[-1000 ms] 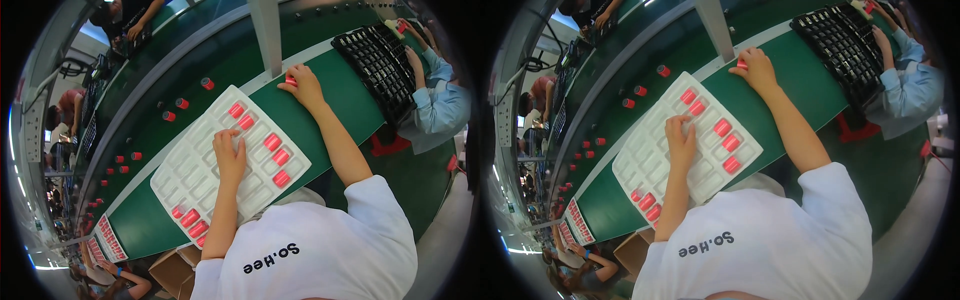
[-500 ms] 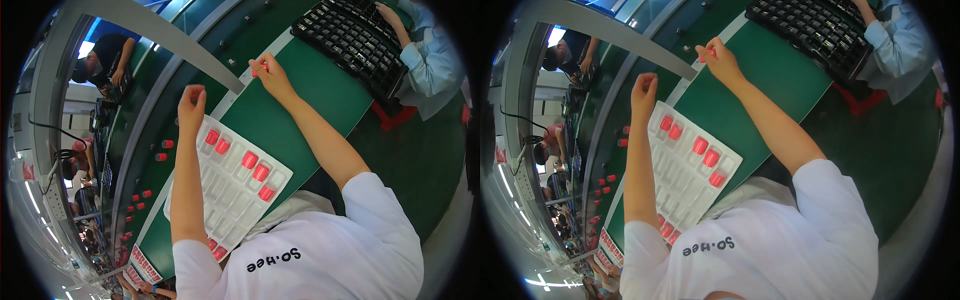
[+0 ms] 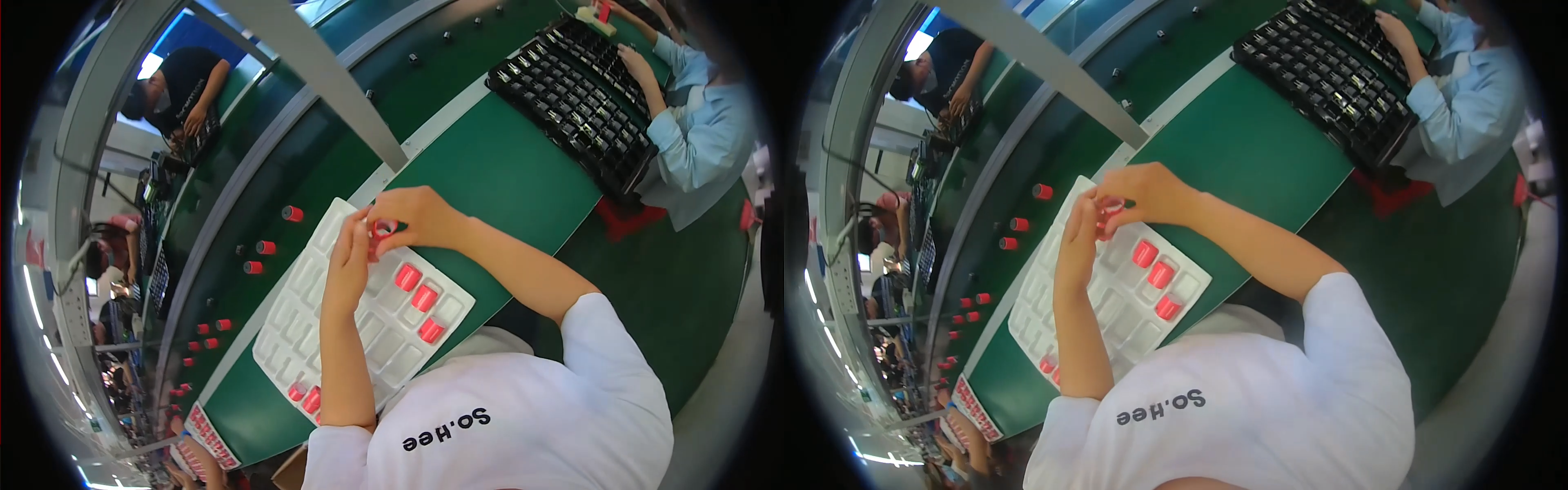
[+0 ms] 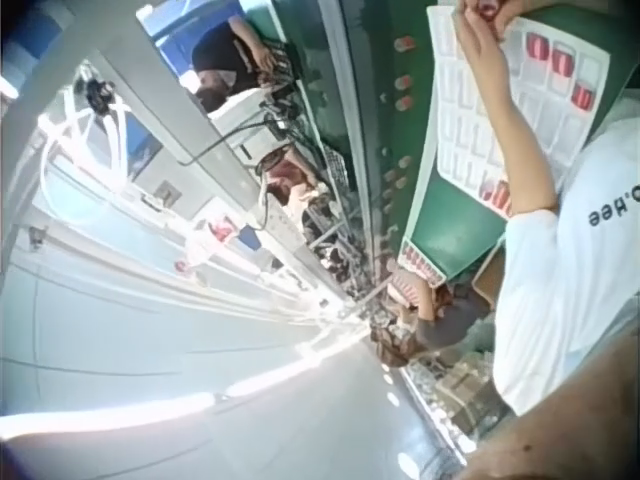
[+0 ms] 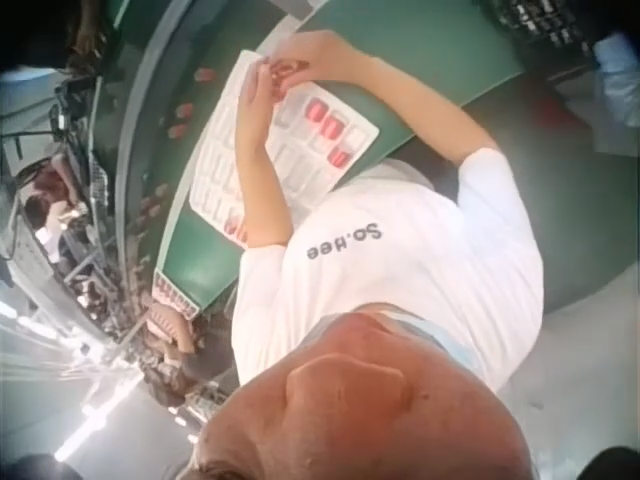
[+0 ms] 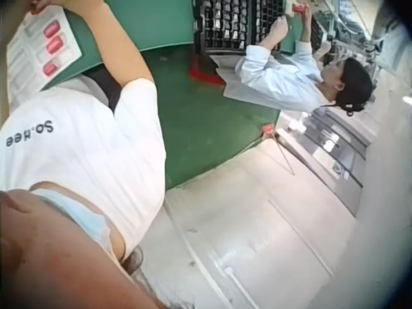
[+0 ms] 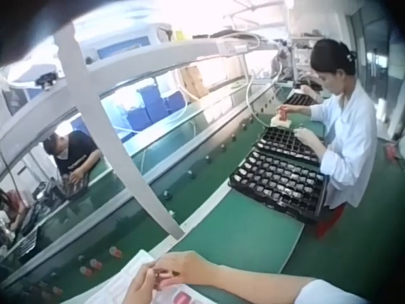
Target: The person assembles pink cylindrical components by attaching gray caps to them by hand, then places the assembled components into a white plastic tray on a factory assembly line.
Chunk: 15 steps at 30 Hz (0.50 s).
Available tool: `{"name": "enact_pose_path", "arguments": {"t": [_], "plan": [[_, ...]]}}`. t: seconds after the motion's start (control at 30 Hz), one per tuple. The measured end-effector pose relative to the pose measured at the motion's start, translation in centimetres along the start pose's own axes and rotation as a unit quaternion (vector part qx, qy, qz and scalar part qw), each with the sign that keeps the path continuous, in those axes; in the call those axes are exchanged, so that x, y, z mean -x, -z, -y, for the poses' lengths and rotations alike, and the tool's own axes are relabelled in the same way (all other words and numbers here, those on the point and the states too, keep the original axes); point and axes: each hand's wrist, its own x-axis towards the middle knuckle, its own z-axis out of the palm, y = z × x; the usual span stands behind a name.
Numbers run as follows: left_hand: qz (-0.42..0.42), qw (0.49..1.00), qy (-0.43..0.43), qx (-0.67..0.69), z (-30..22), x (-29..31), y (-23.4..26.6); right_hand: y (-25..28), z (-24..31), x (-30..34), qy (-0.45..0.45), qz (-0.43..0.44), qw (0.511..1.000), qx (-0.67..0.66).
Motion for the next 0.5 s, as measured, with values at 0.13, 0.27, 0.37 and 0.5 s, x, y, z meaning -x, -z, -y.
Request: {"name": "enact_pose_path", "arguments": {"t": [0.13,0.27,0.37,0.5], "plan": [[0.088,0.992,0.005,0.095,2.8,2.2,1.6,-1.8,2.2,-0.2,0.007,0.116,0.993,-0.018],[0.023,0.986,-0.013,0.166,4.7,5.0,2.9,-1.9,5.7,-2.9,-0.073,0.285,0.954,-0.057],[-0.008,0.948,0.04,0.315,6.4,6.1,5.0,-3.0,4.8,-5.8,-0.097,0.233,0.967,-0.008],[-0.037,0.924,0.021,0.381,6.4,7.0,5.2,-4.8,-2.1,-12.6,-0.09,0.095,0.9,0.415]]}}
